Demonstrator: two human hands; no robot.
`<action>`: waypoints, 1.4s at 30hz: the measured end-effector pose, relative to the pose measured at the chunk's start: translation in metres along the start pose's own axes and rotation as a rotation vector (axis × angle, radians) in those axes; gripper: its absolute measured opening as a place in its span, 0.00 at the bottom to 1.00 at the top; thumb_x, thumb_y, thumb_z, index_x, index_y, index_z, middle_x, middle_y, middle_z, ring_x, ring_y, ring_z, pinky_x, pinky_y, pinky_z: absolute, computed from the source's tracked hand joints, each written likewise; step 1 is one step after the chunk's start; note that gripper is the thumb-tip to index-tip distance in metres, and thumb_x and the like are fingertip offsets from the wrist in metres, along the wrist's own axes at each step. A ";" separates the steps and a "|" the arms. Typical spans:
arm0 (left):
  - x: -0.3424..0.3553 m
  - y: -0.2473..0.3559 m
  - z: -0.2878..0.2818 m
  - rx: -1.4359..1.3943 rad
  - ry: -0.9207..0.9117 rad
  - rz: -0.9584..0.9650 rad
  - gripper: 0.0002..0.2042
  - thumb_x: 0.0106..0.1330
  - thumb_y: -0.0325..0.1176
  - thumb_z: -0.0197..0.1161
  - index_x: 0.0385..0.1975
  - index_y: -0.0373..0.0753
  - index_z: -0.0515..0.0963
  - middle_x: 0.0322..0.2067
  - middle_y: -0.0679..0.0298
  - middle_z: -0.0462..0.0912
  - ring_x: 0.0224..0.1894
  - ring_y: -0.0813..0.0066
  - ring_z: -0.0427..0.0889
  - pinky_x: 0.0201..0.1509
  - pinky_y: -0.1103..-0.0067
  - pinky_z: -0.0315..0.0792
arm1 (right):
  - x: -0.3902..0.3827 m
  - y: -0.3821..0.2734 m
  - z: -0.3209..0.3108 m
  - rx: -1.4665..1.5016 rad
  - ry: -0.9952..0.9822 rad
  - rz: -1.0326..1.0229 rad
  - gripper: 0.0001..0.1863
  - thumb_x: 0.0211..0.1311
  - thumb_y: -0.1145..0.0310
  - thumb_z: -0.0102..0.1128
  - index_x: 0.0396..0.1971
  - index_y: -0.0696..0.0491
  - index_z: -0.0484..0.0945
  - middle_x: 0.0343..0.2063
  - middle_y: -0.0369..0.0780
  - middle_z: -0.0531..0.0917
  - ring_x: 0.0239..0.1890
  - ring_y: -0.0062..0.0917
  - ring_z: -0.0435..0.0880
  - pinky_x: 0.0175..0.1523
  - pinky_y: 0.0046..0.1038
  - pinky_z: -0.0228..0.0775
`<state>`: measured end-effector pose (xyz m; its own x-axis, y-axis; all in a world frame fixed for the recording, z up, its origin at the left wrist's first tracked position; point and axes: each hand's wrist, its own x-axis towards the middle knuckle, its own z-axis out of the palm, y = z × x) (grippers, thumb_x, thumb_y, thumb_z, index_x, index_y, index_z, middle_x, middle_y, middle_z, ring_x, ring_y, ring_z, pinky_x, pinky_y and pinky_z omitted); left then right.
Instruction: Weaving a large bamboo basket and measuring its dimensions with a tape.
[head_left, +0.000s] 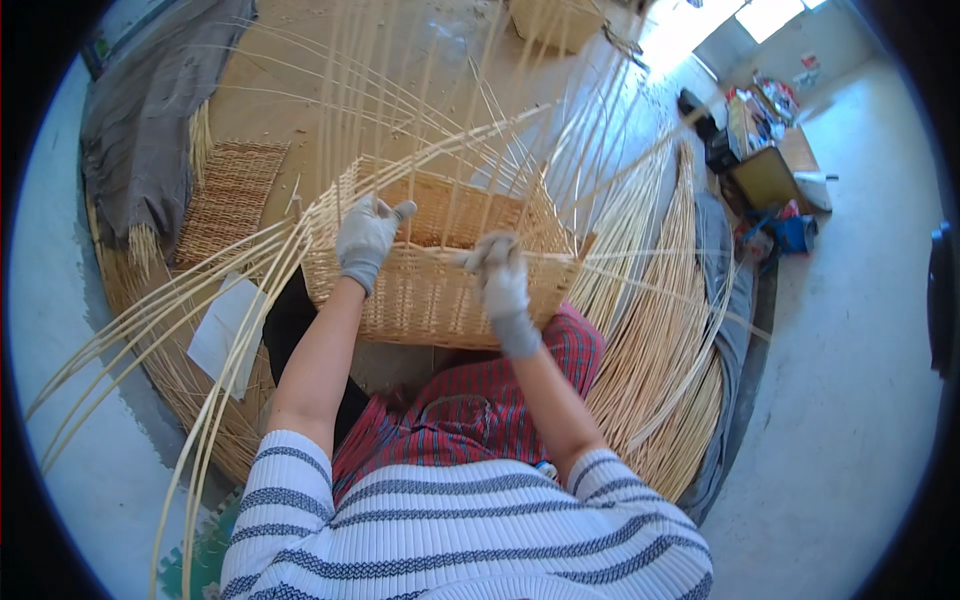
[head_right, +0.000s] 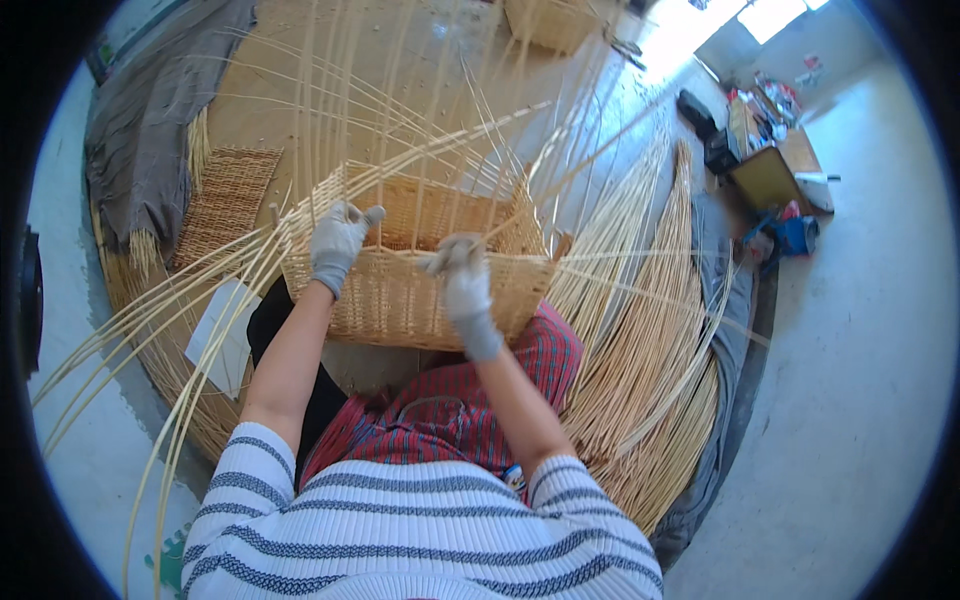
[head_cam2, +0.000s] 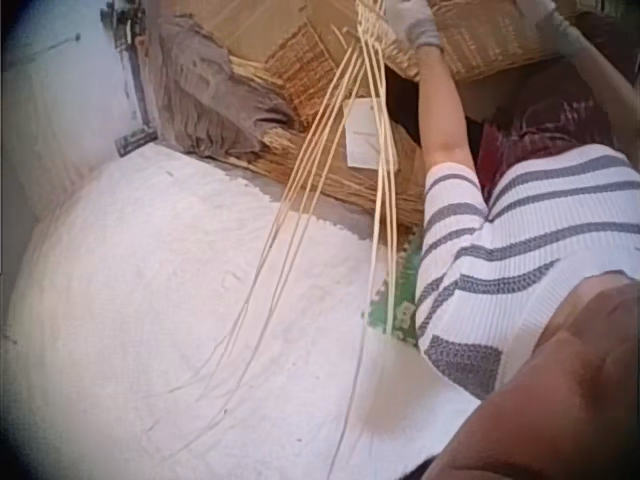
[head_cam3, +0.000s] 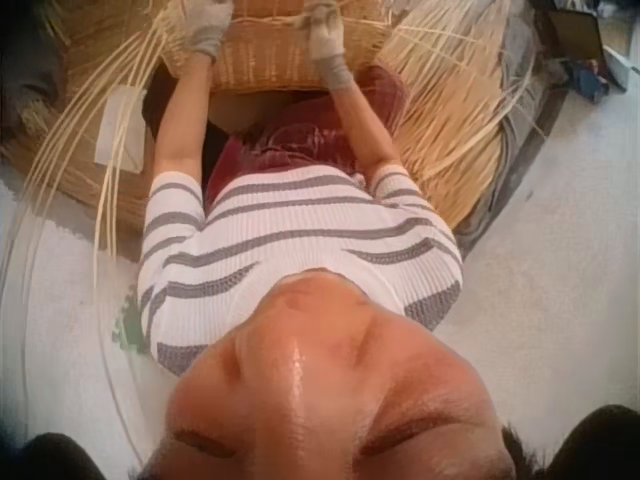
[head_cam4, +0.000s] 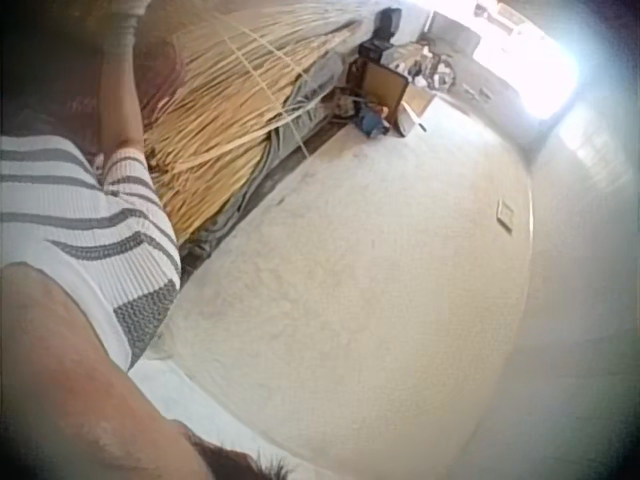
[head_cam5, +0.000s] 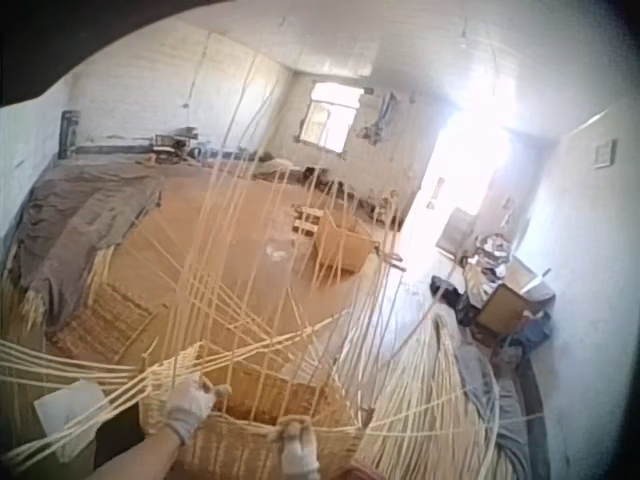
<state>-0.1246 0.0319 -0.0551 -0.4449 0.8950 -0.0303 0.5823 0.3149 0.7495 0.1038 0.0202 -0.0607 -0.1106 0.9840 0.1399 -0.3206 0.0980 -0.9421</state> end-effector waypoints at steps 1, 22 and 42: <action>-0.005 0.002 0.000 -0.089 0.040 -0.051 0.22 0.62 0.57 0.65 0.36 0.42 0.75 0.28 0.57 0.84 0.34 0.59 0.84 0.38 0.68 0.74 | -0.002 -0.007 -0.023 0.004 0.014 -0.003 0.09 0.74 0.62 0.51 0.42 0.53 0.70 0.28 0.35 0.81 0.26 0.22 0.80 0.35 0.30 0.78; -0.046 0.019 0.068 -0.034 -0.369 0.056 0.15 0.70 0.46 0.57 0.36 0.40 0.80 0.22 0.53 0.80 0.28 0.57 0.81 0.38 0.67 0.74 | -0.003 -0.013 -0.071 -0.235 0.327 -0.221 0.11 0.77 0.67 0.43 0.53 0.53 0.65 0.27 0.43 0.83 0.28 0.25 0.83 0.41 0.27 0.78; -0.050 0.115 0.138 -0.235 -0.569 -0.029 0.11 0.67 0.41 0.64 0.33 0.39 0.76 0.28 0.58 0.80 0.23 0.72 0.77 0.31 0.72 0.73 | -0.018 -0.020 -0.189 -0.388 0.405 0.040 0.36 0.60 0.75 0.55 0.70 0.50 0.59 0.51 0.42 0.79 0.42 0.29 0.83 0.53 0.29 0.77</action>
<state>0.0585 0.0665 -0.0583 0.0122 0.9357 -0.3527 0.3813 0.3217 0.8667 0.2900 0.0290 -0.1019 0.2789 0.9592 0.0459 0.0541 0.0321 -0.9980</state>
